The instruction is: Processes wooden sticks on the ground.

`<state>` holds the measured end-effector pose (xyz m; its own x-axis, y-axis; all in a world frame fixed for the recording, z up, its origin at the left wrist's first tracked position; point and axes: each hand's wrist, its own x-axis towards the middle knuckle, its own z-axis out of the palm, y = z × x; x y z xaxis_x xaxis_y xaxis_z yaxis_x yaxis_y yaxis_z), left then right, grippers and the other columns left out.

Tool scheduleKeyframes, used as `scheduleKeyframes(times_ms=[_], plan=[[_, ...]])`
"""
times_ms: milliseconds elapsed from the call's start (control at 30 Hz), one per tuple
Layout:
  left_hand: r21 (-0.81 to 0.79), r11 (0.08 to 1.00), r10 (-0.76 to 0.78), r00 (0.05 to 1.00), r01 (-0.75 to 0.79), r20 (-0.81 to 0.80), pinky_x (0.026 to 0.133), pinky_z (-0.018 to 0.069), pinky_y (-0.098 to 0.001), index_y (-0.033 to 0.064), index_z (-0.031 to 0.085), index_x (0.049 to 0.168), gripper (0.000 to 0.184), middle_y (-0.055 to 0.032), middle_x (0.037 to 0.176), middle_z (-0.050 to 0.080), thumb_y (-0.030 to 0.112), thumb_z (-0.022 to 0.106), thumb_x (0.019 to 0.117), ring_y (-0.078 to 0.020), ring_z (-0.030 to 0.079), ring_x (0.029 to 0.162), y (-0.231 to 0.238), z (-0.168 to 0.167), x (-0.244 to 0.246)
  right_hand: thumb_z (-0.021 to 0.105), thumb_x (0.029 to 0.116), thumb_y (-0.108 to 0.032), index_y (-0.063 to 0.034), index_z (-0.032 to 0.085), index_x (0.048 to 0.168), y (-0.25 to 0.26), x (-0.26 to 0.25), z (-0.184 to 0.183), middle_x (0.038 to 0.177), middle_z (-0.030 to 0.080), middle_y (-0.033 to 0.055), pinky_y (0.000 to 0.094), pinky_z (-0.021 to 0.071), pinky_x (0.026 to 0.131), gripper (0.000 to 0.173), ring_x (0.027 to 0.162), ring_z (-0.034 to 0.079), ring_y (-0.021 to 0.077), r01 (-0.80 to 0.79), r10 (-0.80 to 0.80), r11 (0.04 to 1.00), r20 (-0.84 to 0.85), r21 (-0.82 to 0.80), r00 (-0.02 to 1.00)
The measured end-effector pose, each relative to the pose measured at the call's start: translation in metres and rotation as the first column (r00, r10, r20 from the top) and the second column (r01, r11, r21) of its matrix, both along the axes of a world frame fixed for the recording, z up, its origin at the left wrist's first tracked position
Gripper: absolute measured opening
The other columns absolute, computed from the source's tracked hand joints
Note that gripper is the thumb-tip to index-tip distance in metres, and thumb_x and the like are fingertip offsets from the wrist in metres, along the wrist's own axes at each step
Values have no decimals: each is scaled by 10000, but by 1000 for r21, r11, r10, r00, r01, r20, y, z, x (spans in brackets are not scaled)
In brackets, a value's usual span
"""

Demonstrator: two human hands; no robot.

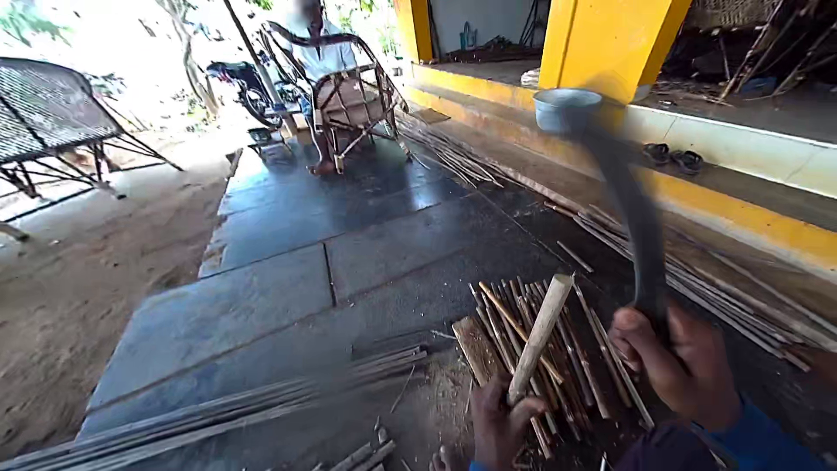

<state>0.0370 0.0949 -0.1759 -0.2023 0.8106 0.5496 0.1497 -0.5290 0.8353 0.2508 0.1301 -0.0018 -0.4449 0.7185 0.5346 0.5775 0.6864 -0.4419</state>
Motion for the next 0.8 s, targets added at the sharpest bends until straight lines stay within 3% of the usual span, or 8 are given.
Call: scheduleKeyframes(times_ms=[100, 200, 333, 433, 533, 567, 667, 800], plan=[[-51, 999, -17, 999, 19, 32, 436, 524, -268, 110, 703, 816, 485, 28, 610, 632, 590, 714, 886, -63, 572, 465, -8, -1, 0, 504, 1033, -494, -184, 627, 820, -7, -4, -23, 551, 526, -35, 381, 443, 392, 395, 452, 550, 141, -19, 14, 1000, 276, 16, 961], [-35, 999, -22, 999, 23, 39, 414, 536, -281, 120, 708, 839, 497, 28, 601, 631, 609, 665, 916, -75, 581, 448, 4, 2, -6, 529, 1060, -447, -198, 630, 895, 0, -1, -1, 620, 557, -85, 274, 494, 440, 315, 505, 545, 42, 34, -34, 999, 14, 25, 999], [-94, 992, -77, 996, 81, 51, 430, 543, -280, 83, 723, 917, 516, 21, 626, 645, 583, 608, 962, -76, 593, 468, -10, -1, -3, 507, 1034, -453, -189, 648, 842, -8, -6, -31, 566, 551, -40, 378, 460, 391, 356, 456, 567, 138, -11, -7, 998, 290, 62, 957], [-75, 997, -38, 999, 37, -21, 431, 529, -280, 110, 721, 904, 575, 34, 600, 623, 656, 548, 959, -68, 573, 458, 6, 0, -7, 528, 1060, -445, -202, 642, 908, 2, -6, -3, 619, 547, -90, 265, 476, 431, 308, 497, 525, 37, 60, -60, 996, -3, 61, 998], [-87, 996, -23, 1000, 24, 19, 420, 493, -268, 96, 717, 869, 544, 36, 586, 599, 621, 601, 950, -61, 537, 446, -7, -4, 1, 509, 1043, -486, -185, 660, 860, -5, -7, -21, 581, 559, -42, 381, 477, 400, 383, 469, 574, 136, 10, -28, 998, 290, 63, 956], [-75, 997, -13, 1000, 15, 26, 427, 495, -260, 97, 717, 859, 524, 38, 592, 604, 604, 619, 947, -55, 540, 452, -7, -4, -2, 500, 1041, -471, -192, 655, 846, -7, -8, -25, 579, 559, -42, 381, 464, 398, 374, 467, 574, 139, -7, -18, 997, 316, 77, 949], [-23, 1000, 11, 1000, -11, 25, 445, 512, -249, 104, 717, 869, 510, 36, 618, 629, 606, 645, 929, -48, 557, 469, 5, -2, -5, 529, 1062, -432, -195, 639, 912, 2, -6, 3, 647, 567, -88, 263, 499, 450, 302, 519, 543, 37, 55, -56, 995, 1, 80, 998], [-75, 997, -1, 999, 5, 48, 470, 532, -245, 94, 716, 832, 449, 34, 632, 652, 527, 830, 791, -45, 587, 497, -8, -1, -6, 518, 1026, -454, -194, 658, 848, -8, -10, -33, 583, 568, -41, 392, 473, 400, 345, 474, 583, 140, -33, 17, 998, 299, 51, 954]])
